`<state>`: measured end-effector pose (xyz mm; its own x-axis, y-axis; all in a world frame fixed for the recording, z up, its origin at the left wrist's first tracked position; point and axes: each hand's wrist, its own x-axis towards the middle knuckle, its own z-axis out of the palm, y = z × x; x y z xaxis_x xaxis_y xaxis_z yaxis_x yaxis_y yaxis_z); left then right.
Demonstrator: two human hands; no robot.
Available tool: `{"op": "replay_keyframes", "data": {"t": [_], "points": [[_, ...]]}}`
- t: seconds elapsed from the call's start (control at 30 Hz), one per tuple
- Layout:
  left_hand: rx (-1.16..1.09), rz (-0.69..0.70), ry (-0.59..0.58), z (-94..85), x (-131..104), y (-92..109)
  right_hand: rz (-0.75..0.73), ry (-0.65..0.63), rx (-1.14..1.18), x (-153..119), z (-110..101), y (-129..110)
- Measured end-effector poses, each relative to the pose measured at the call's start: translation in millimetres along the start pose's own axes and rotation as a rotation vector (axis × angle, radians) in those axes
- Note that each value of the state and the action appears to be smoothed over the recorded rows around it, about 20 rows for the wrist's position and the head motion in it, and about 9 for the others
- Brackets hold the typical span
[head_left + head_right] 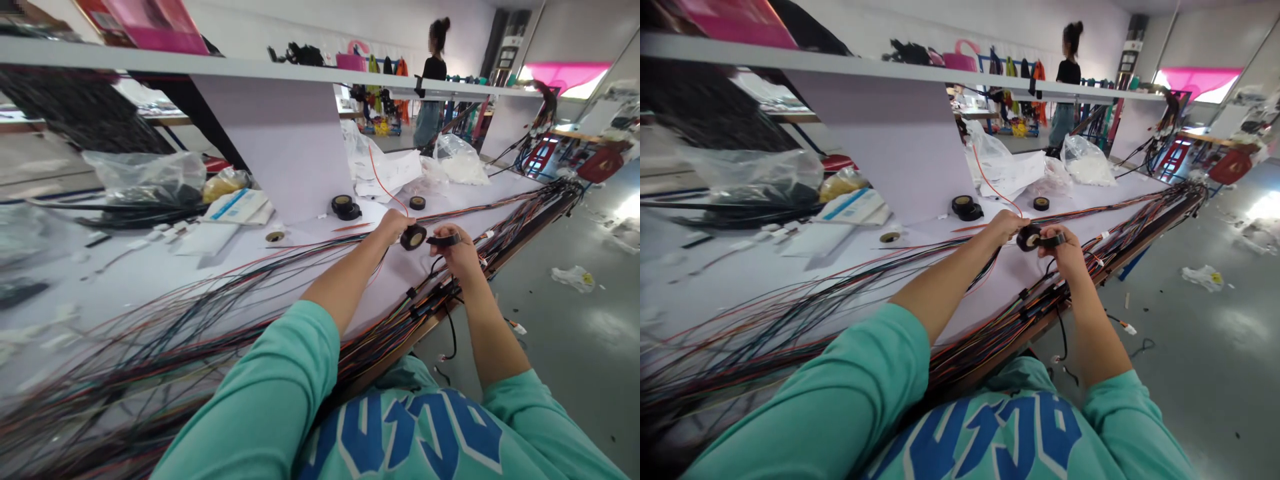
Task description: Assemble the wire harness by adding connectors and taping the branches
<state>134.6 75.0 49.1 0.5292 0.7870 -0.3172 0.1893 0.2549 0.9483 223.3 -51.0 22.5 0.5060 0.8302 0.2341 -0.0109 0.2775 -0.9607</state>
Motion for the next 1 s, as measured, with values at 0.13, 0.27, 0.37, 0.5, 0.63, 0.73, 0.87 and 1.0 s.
{"op": "replay_keyframes", "data": {"t": [0.13, 0.27, 0.37, 0.5, 0.63, 0.73, 0.87, 1.0], "points": [[0.147, -0.003, 0.064, -0.2, -6, 4, 0.057, 0.136, -0.255, 18, -18, 10], [0.105, -0.052, 0.010, 1.6, -15, 6, -0.020, 0.275, -0.461, 72, -30, 18], [0.070, -0.054, -0.054, 3.5, -21, 2, -0.163, 0.241, -0.716, 115, -24, 22], [0.010, -0.090, -0.103, 5.3, -22, -5, -0.083, -0.045, -1.158, 146, -2, 37], [-0.024, -0.151, -0.088, 6.2, -21, -10, 0.010, -0.137, -1.253, 148, 8, 50], [-0.020, -0.136, -0.104, 6.5, -22, -11, 0.021, -0.140, -1.294, 143, 6, 41], [-0.023, -0.076, -0.124, 6.3, -27, -11, -0.035, -0.036, -1.257, 119, 2, 7], [-0.032, -0.012, -0.076, 7.2, -30, -12, 0.000, 0.083, -1.038, 65, -6, -7]]}}
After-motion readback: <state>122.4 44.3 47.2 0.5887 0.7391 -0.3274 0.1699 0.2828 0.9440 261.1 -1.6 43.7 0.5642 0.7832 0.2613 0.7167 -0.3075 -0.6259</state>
